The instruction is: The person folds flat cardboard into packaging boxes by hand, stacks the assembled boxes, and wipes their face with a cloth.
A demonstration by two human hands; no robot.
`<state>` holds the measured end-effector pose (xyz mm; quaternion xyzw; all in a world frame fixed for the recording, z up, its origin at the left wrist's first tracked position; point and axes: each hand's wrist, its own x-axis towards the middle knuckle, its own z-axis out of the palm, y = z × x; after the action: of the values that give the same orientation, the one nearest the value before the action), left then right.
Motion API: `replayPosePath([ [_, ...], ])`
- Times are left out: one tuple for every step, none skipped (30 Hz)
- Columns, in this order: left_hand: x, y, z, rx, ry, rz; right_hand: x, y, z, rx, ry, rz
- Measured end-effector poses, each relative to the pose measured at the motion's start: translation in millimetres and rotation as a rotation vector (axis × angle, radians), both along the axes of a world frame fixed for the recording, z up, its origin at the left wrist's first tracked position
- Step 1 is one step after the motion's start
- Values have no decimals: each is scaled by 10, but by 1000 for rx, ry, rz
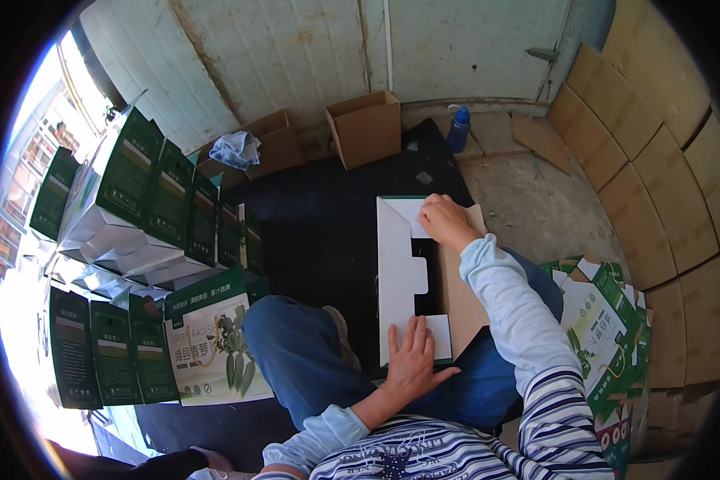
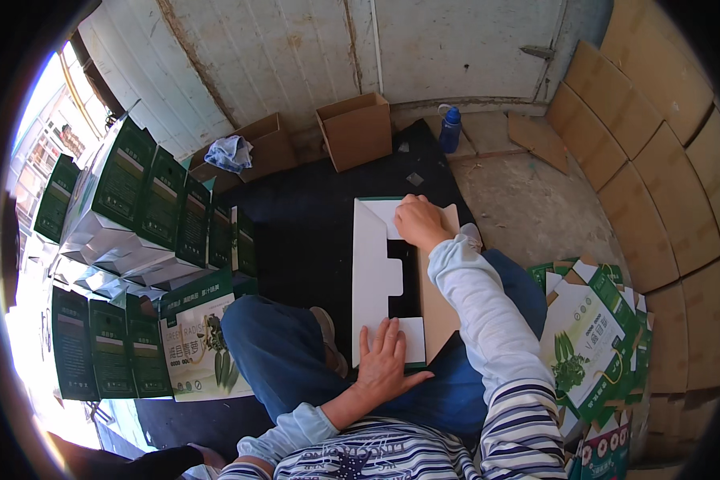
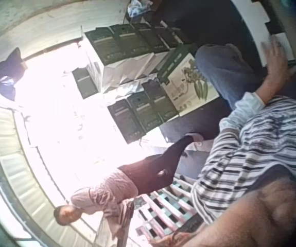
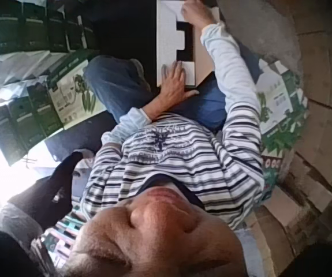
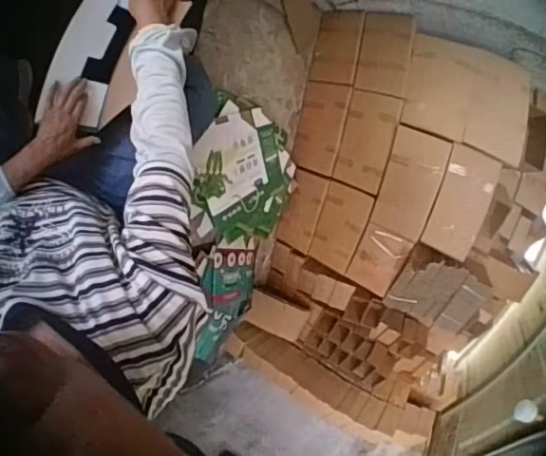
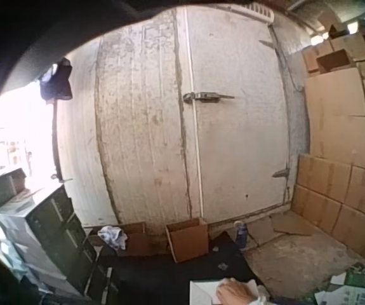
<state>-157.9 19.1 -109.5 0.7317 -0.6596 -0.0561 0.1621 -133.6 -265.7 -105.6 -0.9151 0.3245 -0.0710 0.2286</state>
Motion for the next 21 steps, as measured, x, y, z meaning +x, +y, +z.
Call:
replayPosePath([
  [-39,-49,-52,-59,-22,-1,-40,24,-49,-292,-8,61],
  [-87,-95,-99,-59,-19,0,-72,43,-93,-584,-18,123],
  [-116,-153,-107,-63,-19,-21,-75,72,-89,-627,35,32],
  [-140,-197,-107,-67,-20,-42,-67,65,-62,-628,34,29],
  [-170,-217,-99,-66,-1,-51,-62,42,-23,-532,144,-72],
  [-170,-225,-88,-67,-4,-55,-58,27,60,-434,250,-173],
  [-168,-218,-89,-48,7,-47,-40,69,239,-327,357,-188],
  [-166,-206,-83,-28,18,-39,-29,60,261,-327,355,-190],
  [-145,-168,-22,-41,69,-17,-50,33,282,-255,336,-138],
  [-98,-123,-26,-43,69,-22,-68,10,300,-183,317,-84],
  [-41,-65,-40,-53,24,-13,-93,-16,321,-184,316,-87],
  [17,-11,-43,-62,-18,-4,-145,-52,326,-182,291,-64],
  [70,50,41,-58,-6,4,-205,-80,302,-176,266,-40],
  [169,93,27,-54,-4,4,-284,-108,279,-172,269,-39],
  [298,153,8,-72,-68,33,-370,-134,261,-180,248,-63],
  [435,193,24,-90,-130,58,-460,-166,253,-188,228,-91],
  [603,220,57,-93,-126,72,-552,-194,244,-129,233,-110],
  [778,217,118,-99,-121,88,-659,-216,223,-130,236,-112],
  [944,227,143,-133,-139,99,-743,-205,183,-43,240,-80],
  [1110,195,139,-171,-155,105,-800,-187,158,40,244,-55],
  [1267,146,131,-185,-123,103,-840,-137,171,38,244,-58],
])
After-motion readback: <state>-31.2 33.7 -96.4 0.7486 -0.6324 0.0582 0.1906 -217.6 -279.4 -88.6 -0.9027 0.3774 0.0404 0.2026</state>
